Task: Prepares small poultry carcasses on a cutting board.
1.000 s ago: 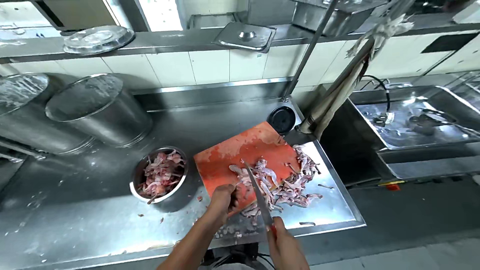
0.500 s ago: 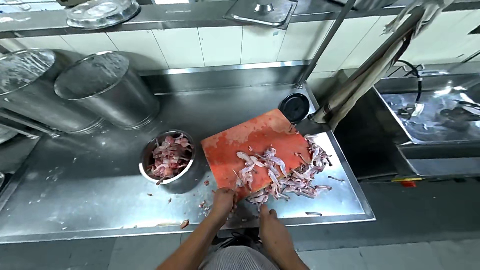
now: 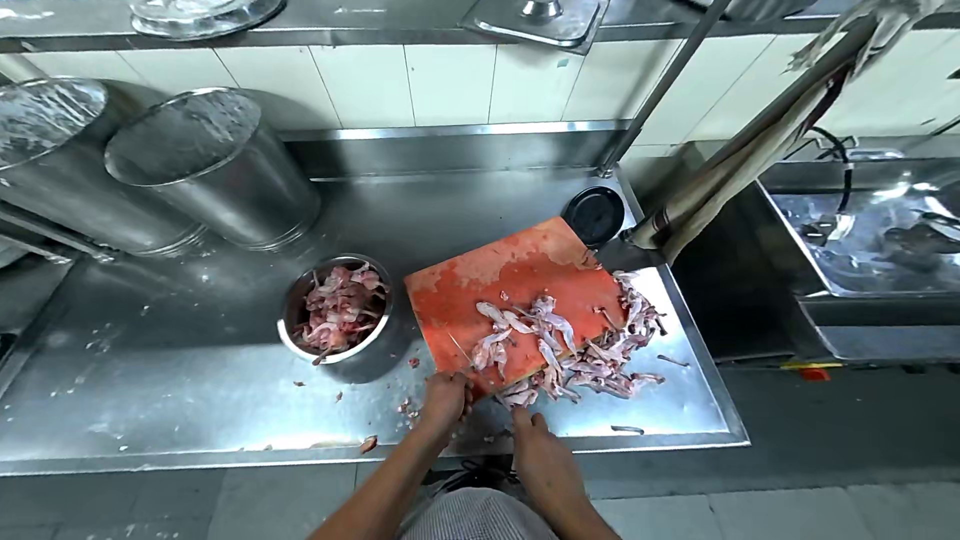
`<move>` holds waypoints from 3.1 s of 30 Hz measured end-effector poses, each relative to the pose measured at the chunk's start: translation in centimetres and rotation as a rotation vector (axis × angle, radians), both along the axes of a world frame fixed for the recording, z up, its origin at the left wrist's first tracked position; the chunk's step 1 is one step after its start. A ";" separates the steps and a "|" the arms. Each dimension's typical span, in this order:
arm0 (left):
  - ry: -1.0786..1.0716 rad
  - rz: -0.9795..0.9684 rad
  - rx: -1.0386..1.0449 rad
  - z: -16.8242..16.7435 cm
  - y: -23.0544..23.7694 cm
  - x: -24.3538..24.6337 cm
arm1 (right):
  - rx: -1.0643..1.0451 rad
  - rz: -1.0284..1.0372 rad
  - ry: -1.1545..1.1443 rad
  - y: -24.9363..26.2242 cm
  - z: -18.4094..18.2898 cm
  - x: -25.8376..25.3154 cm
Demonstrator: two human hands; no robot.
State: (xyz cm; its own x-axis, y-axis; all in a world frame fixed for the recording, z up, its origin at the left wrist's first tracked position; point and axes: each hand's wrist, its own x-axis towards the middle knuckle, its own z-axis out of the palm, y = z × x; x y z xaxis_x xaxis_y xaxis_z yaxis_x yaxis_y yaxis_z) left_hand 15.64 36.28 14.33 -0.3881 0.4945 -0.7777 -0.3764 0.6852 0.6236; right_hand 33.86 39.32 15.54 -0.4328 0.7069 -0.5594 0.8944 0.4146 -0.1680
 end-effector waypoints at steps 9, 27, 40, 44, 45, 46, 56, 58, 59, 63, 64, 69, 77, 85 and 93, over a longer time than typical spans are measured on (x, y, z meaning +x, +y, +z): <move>0.114 -0.164 -0.042 -1.0 0.4 -0.9 | -0.151 -0.080 0.030 0.7 -0.2 0.6; 0.563 -0.503 -0.253 -2.2 -2.3 -2.9 | -0.341 -0.012 0.169 1.4 -0.6 -2.0; 0.094 0.032 -0.011 -3.7 -3.0 -2.0 | -0.314 -0.003 0.156 1.3 0.0 -4.5; 0.084 0.104 0.035 -4.7 -3.3 -1.8 | -0.311 -0.033 0.106 -0.9 -0.3 -1.2; 0.093 0.065 0.017 -5.3 -3.5 -1.7 | -0.332 -0.054 0.068 -1.8 -0.6 0.6; 0.102 0.017 -0.002 -5.9 -4.0 -1.4 | -0.357 -0.080 0.032 -2.9 -0.9 2.3; 0.503 -0.746 0.066 -3.1 -5.8 -2.1 | -0.321 -0.036 0.030 -2.2 -0.9 0.9; 0.547 -0.952 0.012 -1.6 -5.0 -2.4 | -0.299 -0.011 0.048 -1.9 -0.8 0.6; 0.553 -1.015 -0.017 -0.9 -4.5 -2.4 | -0.298 -0.008 0.057 -1.7 -0.7 0.6; 0.638 -1.091 -0.019 2.2 -1.1 -2.0 | -0.267 -0.079 0.132 -0.4 -0.7 1.0; 0.674 -1.112 -0.002 3.1 0.0 -1.8 | -0.251 -0.110 0.158 0.2 -0.5 1.1; 0.851 -1.140 0.118 7.7 6.0 -1.2 | -0.114 -0.212 0.247 4.8 2.7 1.1; 0.887 -1.020 0.147 6.0 5.5 -4.0 | -0.014 -0.220 0.366 5.6 6.0 0.6; 0.869 -1.051 -0.053 0.9 2.2 -5.7 | -0.126 -0.004 0.052 0.6 1.6 -0.4; 0.910 -1.065 -0.045 0.6 2.6 -5.9 | -0.127 0.024 0.010 1.5 -0.3 -1.6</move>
